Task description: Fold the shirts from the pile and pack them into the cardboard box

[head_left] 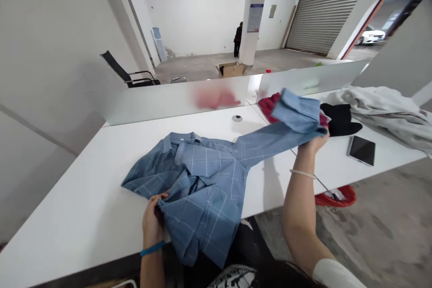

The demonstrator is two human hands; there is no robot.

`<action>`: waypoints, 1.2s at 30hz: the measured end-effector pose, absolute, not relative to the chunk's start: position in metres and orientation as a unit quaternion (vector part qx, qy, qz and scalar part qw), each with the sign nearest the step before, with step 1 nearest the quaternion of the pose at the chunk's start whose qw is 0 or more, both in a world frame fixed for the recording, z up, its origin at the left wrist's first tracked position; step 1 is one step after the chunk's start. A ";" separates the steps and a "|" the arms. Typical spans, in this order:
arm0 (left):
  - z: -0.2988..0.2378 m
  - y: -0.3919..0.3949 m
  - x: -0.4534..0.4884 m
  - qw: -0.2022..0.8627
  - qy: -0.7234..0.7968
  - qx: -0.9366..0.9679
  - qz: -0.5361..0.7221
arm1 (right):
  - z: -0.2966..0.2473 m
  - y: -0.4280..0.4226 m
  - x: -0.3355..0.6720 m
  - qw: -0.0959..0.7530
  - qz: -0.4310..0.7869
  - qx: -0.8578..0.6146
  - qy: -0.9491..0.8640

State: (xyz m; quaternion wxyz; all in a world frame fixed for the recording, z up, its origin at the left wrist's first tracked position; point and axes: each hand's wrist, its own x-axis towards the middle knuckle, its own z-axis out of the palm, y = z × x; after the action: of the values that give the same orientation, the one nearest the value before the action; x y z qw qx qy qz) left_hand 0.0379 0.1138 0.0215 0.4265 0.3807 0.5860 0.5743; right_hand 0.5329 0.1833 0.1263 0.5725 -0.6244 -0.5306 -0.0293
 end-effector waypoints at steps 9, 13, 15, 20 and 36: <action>0.062 0.112 0.059 0.198 0.571 0.726 0.328 | 0.076 0.166 0.454 0.545 0.067 -0.682 -0.483; 0.066 0.099 0.078 0.117 0.510 0.821 0.230 | 0.088 0.219 0.356 0.421 0.179 -0.555 -0.695; 0.063 0.090 0.080 0.116 0.507 0.822 0.230 | 0.086 0.235 0.308 0.296 0.201 -0.496 -0.791; 0.050 0.061 0.052 0.243 0.553 0.699 0.383 | 0.050 0.248 0.247 0.034 0.207 -0.561 -0.801; 0.063 0.052 0.019 0.548 0.443 0.465 0.535 | 0.091 0.234 0.314 0.132 0.143 -0.556 -0.808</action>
State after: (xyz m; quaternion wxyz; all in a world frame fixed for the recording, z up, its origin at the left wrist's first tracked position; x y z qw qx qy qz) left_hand 0.0193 0.0525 0.0633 0.5481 0.4655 0.4432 0.5352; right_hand 0.3137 0.2343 0.0909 0.1323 -0.5563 -0.8078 0.1429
